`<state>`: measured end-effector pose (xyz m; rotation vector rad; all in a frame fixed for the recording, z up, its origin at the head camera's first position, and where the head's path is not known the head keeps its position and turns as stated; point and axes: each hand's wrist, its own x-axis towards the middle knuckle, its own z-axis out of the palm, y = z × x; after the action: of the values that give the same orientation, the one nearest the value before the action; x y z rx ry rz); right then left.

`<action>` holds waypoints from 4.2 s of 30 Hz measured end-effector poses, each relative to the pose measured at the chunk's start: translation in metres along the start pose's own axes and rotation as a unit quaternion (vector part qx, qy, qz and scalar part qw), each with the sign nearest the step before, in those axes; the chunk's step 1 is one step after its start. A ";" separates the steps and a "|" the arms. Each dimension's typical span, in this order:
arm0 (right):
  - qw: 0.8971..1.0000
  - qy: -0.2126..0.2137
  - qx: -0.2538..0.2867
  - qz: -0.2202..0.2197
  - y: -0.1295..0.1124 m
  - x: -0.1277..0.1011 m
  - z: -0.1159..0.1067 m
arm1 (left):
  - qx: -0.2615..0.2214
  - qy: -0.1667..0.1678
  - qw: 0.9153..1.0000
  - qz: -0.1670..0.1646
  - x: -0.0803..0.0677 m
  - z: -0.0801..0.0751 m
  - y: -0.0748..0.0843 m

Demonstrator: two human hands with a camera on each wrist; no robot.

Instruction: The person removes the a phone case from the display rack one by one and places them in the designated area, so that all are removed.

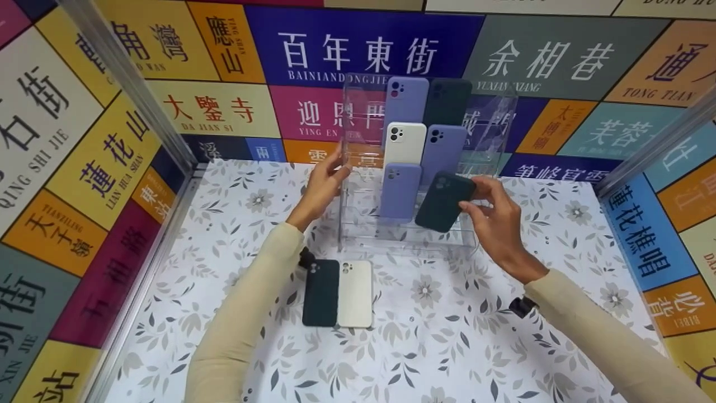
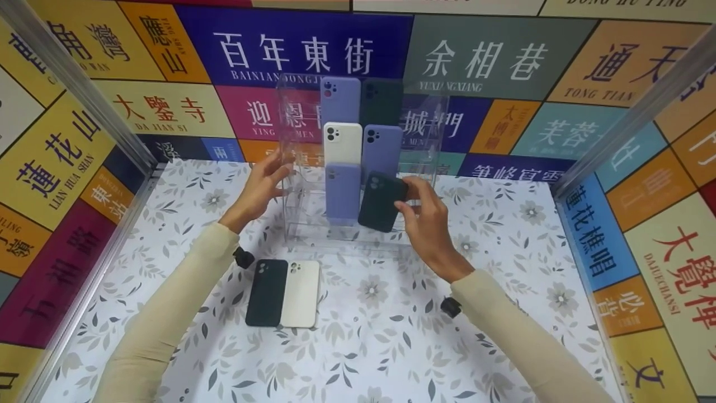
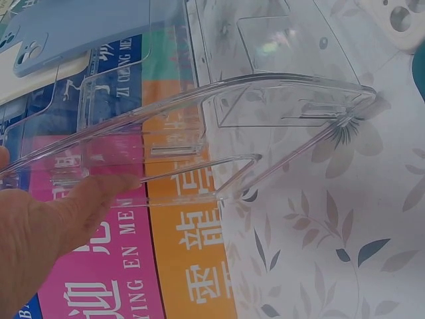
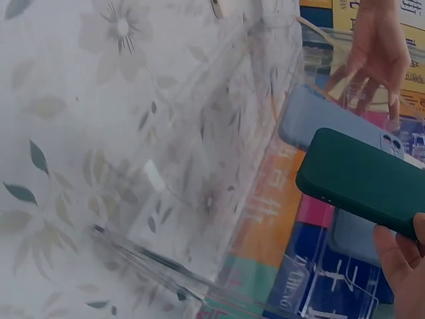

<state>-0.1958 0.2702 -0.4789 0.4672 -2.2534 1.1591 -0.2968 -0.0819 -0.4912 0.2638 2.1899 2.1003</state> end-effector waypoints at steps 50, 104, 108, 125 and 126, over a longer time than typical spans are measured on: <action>0.848 -0.242 0.248 0.401 0.015 -0.086 0.027 | 0.009 0.004 1.000 0.009 0.000 0.000 0.000; 0.868 -0.277 0.166 0.378 -0.001 -0.096 0.104 | 0.015 0.002 1.000 0.011 0.001 -0.001 -0.002; 0.873 -0.288 0.151 0.364 -0.004 -0.097 0.109 | 0.023 0.004 1.000 0.009 -0.001 -0.001 -0.002; 0.924 -0.265 0.089 0.261 -0.006 -0.078 0.088 | 0.016 0.004 1.000 0.015 0.000 0.000 -0.002; 0.925 -0.260 0.089 0.263 -0.005 -0.076 0.085 | 0.018 0.004 1.000 0.016 0.000 0.000 -0.002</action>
<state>-0.1607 0.2008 -0.5628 0.2575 -2.8568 1.6756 -0.2969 -0.0821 -0.4931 0.2940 2.2443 2.0838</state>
